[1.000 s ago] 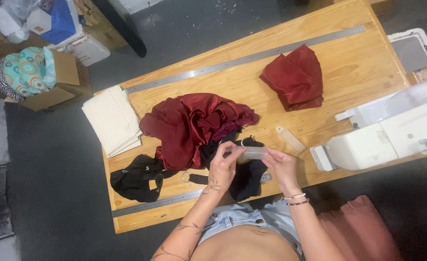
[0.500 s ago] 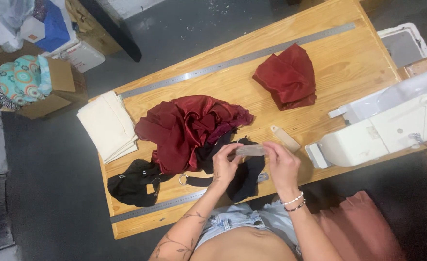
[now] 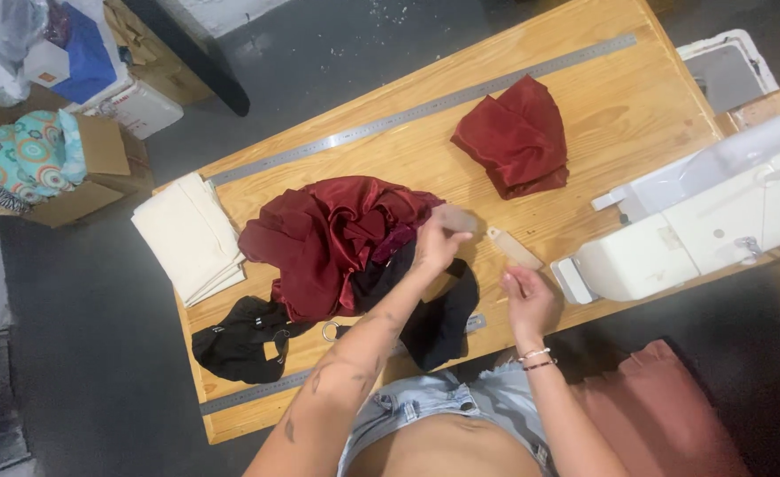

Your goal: Inspecting and organizing fabric pieces and garment components on a work table

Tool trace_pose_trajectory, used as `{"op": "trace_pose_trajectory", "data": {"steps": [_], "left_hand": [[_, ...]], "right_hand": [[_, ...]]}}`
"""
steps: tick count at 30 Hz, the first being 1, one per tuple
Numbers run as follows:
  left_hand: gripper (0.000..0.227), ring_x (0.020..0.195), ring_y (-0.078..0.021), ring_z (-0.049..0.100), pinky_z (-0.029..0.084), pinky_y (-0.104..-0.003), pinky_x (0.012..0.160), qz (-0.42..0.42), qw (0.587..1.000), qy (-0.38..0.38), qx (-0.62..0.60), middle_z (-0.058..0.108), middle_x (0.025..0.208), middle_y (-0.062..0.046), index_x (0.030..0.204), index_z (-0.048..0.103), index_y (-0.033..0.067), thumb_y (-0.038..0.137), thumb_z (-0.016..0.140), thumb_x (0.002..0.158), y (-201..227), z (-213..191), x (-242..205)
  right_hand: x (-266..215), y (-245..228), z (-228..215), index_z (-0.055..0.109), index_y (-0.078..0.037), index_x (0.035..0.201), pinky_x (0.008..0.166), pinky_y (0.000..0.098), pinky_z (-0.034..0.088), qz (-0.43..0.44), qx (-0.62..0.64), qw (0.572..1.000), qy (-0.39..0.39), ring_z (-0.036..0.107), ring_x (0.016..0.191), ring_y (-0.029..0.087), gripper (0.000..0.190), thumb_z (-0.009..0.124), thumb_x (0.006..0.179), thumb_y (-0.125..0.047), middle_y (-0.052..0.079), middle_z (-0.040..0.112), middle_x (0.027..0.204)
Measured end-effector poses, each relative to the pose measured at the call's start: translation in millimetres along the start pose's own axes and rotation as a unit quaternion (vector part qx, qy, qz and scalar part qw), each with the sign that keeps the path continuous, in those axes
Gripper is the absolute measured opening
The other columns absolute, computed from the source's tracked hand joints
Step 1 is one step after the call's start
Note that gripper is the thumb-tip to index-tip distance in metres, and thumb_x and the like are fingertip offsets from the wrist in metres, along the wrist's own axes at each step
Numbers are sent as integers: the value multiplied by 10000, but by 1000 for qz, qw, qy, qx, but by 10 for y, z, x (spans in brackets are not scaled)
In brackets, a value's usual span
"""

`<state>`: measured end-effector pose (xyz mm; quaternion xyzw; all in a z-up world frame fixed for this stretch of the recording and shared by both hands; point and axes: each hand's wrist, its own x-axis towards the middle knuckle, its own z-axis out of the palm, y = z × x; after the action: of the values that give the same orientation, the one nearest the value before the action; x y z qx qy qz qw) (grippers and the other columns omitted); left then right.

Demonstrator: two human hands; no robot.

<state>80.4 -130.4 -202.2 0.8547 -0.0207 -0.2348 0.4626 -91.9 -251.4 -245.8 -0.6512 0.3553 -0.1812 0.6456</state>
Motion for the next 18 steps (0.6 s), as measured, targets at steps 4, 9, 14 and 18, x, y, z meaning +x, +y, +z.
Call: {"op": "trace_pose_trajectory", "data": {"steps": [4,9,14,18], "left_hand": [[499,1196,-335,662,550,-485,1002,7,994,-19,106,719,1216,-87,1242,664,217,272,857,785,79,240,275],[404,1141,-292,681,558,-437,952,67,992,-22,109,721,1106,4,1071,685,359,176,851,751,-328,404,554],[467,1204,-354,626,526,-480,1015,79,992,-33,97,641,1219,-96,1170,651,229,124,846,760,-284,247,486],[509,1202,-287,637,537,-437,1015,34,988,-58,139,637,1202,-51,1222,655,297,212,860,763,-301,2,321]], "right_hand": [[-24,-152,-76,743,-84,1085,844,364,580,0,-115,993,1,716,971,265,170,736,919,-53,150,748,1040],[7,-271,-134,772,-142,1032,848,337,573,-18,-221,975,-34,723,982,214,115,745,920,-129,86,768,1003],[85,-89,-215,765,-321,980,845,313,573,-36,-404,912,-60,715,995,114,87,711,916,-296,-94,773,965],[78,-101,-200,755,-327,970,835,310,572,-47,-401,914,-49,720,972,131,106,740,872,-291,-92,769,933]]}}
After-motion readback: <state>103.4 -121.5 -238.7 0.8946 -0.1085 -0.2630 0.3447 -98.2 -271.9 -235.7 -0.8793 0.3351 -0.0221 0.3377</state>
